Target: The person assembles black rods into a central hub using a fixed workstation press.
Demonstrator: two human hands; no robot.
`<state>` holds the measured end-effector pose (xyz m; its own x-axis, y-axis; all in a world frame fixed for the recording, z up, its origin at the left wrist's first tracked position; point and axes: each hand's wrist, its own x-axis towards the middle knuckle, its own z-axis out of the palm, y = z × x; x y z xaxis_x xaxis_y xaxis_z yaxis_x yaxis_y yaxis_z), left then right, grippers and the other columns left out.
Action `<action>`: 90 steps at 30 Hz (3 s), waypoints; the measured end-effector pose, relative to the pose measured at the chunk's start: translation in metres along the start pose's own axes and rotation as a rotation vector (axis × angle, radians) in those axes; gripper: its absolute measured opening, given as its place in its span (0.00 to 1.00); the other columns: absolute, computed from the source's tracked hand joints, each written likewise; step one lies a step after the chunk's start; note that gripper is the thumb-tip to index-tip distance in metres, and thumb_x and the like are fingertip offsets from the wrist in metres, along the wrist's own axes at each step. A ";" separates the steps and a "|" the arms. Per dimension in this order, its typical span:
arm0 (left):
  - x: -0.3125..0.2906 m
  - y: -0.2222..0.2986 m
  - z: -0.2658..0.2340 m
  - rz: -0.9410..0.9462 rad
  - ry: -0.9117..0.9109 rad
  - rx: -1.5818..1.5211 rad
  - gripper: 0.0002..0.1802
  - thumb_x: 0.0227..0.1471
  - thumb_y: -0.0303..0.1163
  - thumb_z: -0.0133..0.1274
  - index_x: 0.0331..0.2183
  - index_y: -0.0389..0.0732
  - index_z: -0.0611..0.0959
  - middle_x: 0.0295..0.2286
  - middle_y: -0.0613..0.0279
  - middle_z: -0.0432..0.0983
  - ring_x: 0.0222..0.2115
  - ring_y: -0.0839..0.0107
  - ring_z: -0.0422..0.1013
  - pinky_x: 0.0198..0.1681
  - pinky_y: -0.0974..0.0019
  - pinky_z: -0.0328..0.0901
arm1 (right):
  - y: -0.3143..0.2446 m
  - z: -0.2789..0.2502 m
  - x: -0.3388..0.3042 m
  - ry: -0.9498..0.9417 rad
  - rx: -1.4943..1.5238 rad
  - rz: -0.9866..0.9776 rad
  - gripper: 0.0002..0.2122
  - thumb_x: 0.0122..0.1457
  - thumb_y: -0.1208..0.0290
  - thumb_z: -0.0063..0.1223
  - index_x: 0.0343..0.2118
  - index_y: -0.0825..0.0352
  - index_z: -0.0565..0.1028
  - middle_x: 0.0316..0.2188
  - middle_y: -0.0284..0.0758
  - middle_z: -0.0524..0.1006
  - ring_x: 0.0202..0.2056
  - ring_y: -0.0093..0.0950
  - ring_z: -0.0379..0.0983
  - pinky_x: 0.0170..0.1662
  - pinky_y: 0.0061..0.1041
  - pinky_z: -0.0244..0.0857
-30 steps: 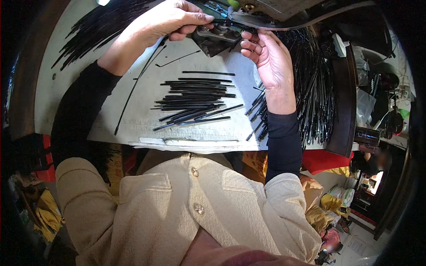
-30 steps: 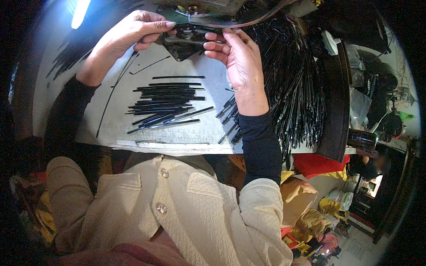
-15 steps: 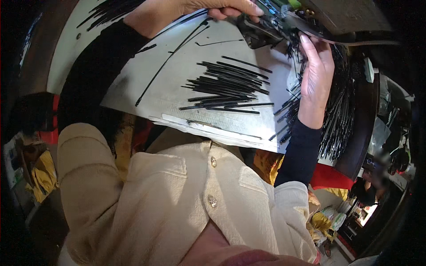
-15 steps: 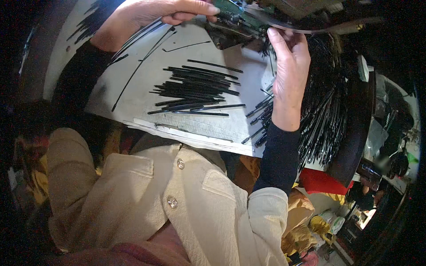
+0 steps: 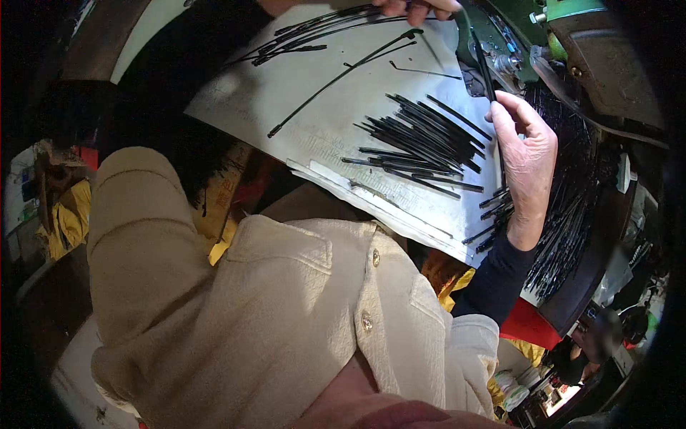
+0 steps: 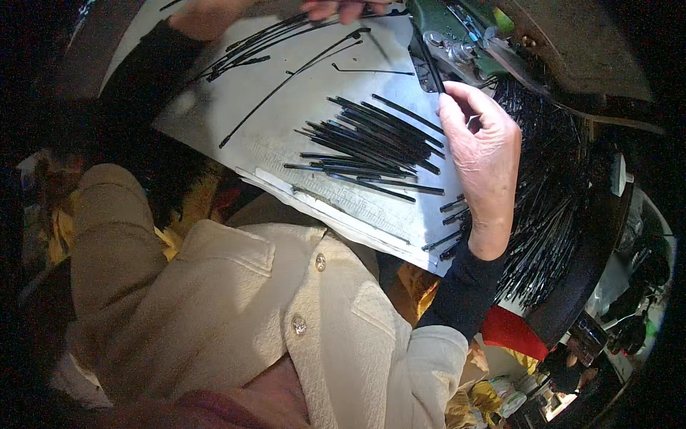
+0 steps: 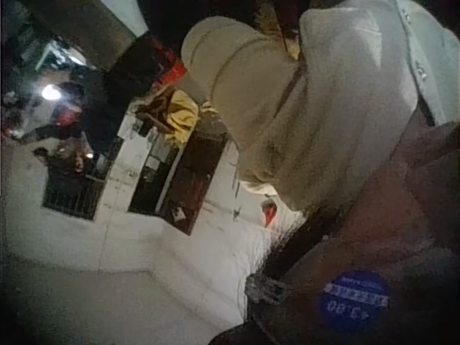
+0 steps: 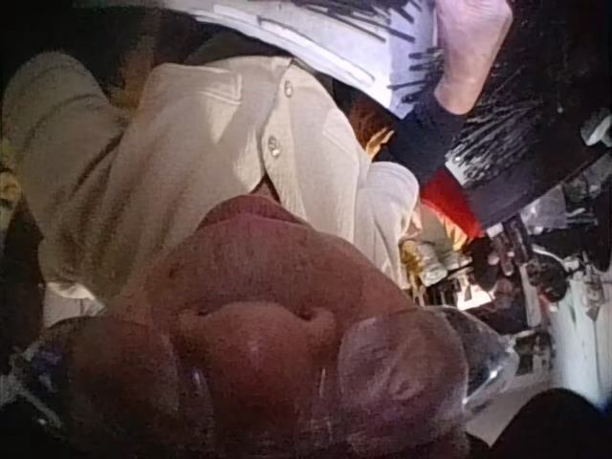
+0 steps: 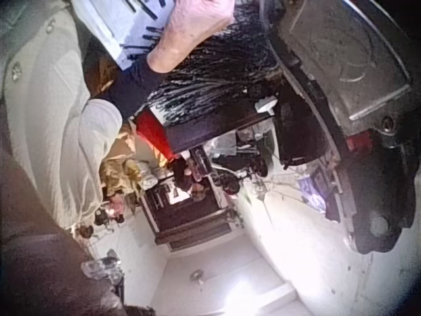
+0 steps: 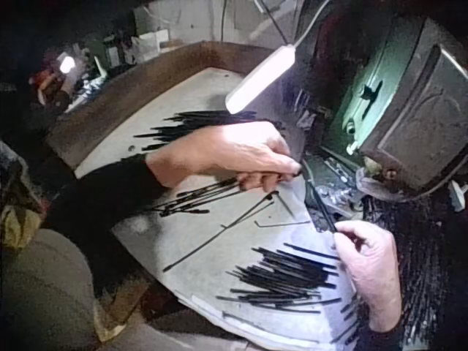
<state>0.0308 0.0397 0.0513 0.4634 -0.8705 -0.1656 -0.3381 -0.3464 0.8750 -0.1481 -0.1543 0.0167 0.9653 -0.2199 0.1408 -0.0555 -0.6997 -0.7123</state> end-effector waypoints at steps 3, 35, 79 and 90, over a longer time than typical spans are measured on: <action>-0.016 0.000 -0.012 -0.074 -0.056 0.102 0.15 0.47 0.37 0.52 0.23 0.33 0.79 0.15 0.65 0.72 0.12 0.82 0.64 0.13 0.76 0.57 | 0.001 0.002 0.001 -0.060 0.186 0.092 0.10 0.52 0.76 0.52 0.38 0.72 0.75 0.24 0.30 0.75 0.25 0.13 0.68 0.29 0.12 0.60; 0.035 -0.023 0.056 0.087 0.069 -0.312 0.21 0.48 0.38 0.55 0.43 0.39 0.75 0.27 0.61 0.76 0.21 0.79 0.72 0.19 0.81 0.65 | 0.002 -0.007 -0.004 -0.367 0.598 0.312 0.15 0.51 0.74 0.49 0.42 0.70 0.67 0.18 0.33 0.75 0.15 0.15 0.67 0.17 0.11 0.60; 0.053 0.000 0.063 0.147 0.072 -0.328 0.17 0.49 0.34 0.54 0.43 0.41 0.76 0.27 0.61 0.75 0.20 0.78 0.71 0.18 0.80 0.64 | 0.014 -0.008 0.001 -0.272 0.788 0.298 0.16 0.54 0.67 0.50 0.43 0.68 0.65 0.23 0.35 0.76 0.19 0.18 0.72 0.21 0.13 0.66; 0.052 0.000 0.067 0.097 0.096 -0.388 0.16 0.48 0.35 0.55 0.40 0.39 0.78 0.26 0.62 0.76 0.17 0.80 0.70 0.16 0.82 0.63 | 0.012 -0.005 0.002 -0.279 0.857 0.320 0.14 0.53 0.69 0.50 0.40 0.71 0.65 0.23 0.39 0.75 0.20 0.23 0.73 0.22 0.17 0.68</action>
<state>-0.0002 -0.0287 0.0122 0.5254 -0.8496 -0.0463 -0.0587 -0.0904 0.9942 -0.1486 -0.1665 0.0116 0.9688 -0.0669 -0.2386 -0.2291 0.1252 -0.9653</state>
